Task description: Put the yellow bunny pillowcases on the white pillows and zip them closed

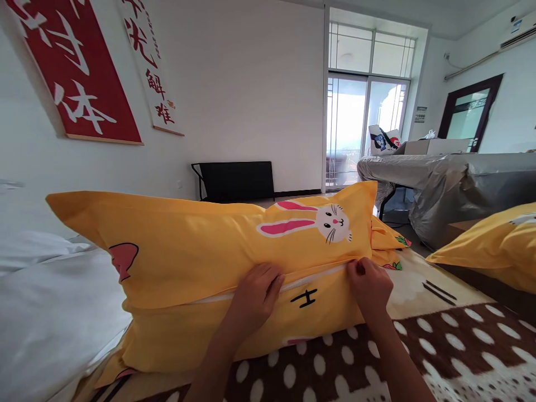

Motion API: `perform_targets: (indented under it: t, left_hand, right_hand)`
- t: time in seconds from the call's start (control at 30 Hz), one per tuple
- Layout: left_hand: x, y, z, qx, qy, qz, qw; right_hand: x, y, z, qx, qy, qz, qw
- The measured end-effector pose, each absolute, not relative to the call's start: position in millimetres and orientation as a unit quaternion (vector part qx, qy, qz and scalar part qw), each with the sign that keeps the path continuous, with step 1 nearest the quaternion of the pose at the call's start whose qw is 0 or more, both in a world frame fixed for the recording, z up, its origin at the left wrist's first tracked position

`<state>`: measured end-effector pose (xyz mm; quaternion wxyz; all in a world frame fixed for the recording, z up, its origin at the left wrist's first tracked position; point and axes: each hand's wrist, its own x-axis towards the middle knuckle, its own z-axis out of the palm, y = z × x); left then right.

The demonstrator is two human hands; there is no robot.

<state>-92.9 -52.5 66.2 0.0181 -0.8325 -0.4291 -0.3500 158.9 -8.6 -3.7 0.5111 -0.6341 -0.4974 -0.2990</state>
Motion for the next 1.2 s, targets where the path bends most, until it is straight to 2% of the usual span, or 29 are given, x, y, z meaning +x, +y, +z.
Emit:
perform_targets:
  t: [0.17, 0.27, 0.83, 0.97, 1.2]
  left_hand:
    - [-97.6, -50.0, 66.5, -0.816, -0.438, -0.377, -0.003]
    - [-99.9, -49.6, 66.6, -0.813, -0.441, -0.379, -0.013]
    - [-102.3, -49.1, 66.7, -0.817, -0.441, -0.372, 0.002]
    - [-102.1, -49.1, 66.5, -0.816, -0.442, -0.372, 0.005]
    - [-101.1, -49.9, 67.0, -0.816, -0.438, -0.377, -0.003]
  right_hand:
    - [161.0, -19.2, 9.0, -0.582, -0.595, -0.161, 0.530]
    - [164.2, -22.3, 13.7, -0.531, -0.667, -0.100, 0.512]
    - [178.4, -12.8, 5.5, -0.474, -0.674, -0.167, 0.542]
    - [178.9, -15.3, 9.4, -0.473, -0.668, -0.145, 0.556]
    - [184.8, -18.1, 13.9, -0.471, -0.691, -0.030, 0.547]
